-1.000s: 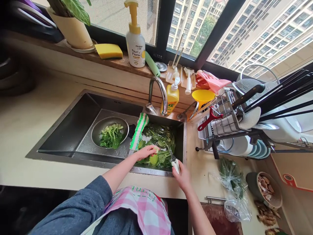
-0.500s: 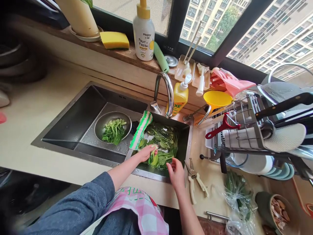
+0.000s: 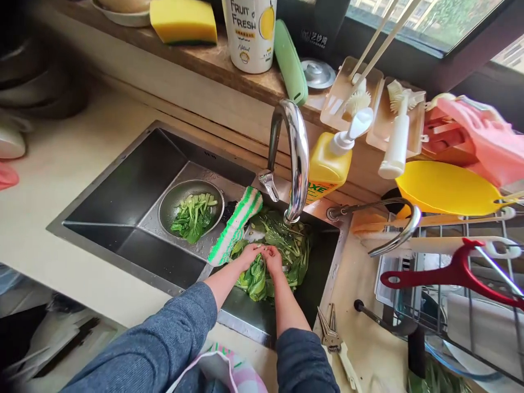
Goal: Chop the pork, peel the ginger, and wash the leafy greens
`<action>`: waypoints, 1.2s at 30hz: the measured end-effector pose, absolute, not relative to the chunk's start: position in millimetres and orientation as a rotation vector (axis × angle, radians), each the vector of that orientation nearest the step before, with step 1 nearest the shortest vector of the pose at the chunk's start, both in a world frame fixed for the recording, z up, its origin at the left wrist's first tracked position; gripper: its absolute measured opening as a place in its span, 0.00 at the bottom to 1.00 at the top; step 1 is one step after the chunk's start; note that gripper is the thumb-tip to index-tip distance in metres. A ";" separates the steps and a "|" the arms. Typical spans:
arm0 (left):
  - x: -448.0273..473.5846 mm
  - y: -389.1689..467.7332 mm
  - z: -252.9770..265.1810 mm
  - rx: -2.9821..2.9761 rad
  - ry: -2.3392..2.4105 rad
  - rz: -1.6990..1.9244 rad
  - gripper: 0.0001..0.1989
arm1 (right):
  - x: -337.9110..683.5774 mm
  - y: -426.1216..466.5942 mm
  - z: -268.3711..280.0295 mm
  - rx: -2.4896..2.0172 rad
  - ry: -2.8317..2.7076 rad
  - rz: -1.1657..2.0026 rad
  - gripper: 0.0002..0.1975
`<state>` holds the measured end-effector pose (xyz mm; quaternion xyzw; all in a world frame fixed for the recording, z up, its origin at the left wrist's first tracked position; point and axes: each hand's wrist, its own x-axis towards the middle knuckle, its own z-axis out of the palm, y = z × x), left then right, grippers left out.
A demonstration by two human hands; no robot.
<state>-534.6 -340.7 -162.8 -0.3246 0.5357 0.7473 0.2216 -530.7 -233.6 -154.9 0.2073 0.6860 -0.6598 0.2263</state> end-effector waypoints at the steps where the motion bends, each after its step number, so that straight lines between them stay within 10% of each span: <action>1: -534.7 -341.7 -164.9 -0.903 1.470 2.072 0.13 | -530.5 -233.4 -157.0 0.593 1.875 -1.819 0.22; 32: -537.9 -339.3 -156.4 -0.835 1.935 1.690 0.03 | -534.8 -221.6 -161.5 0.605 1.859 -1.832 0.15; 36: -540.2 -341.3 -154.6 -0.799 1.963 1.704 0.14 | -535.4 -220.5 -164.4 0.662 1.895 -1.843 0.16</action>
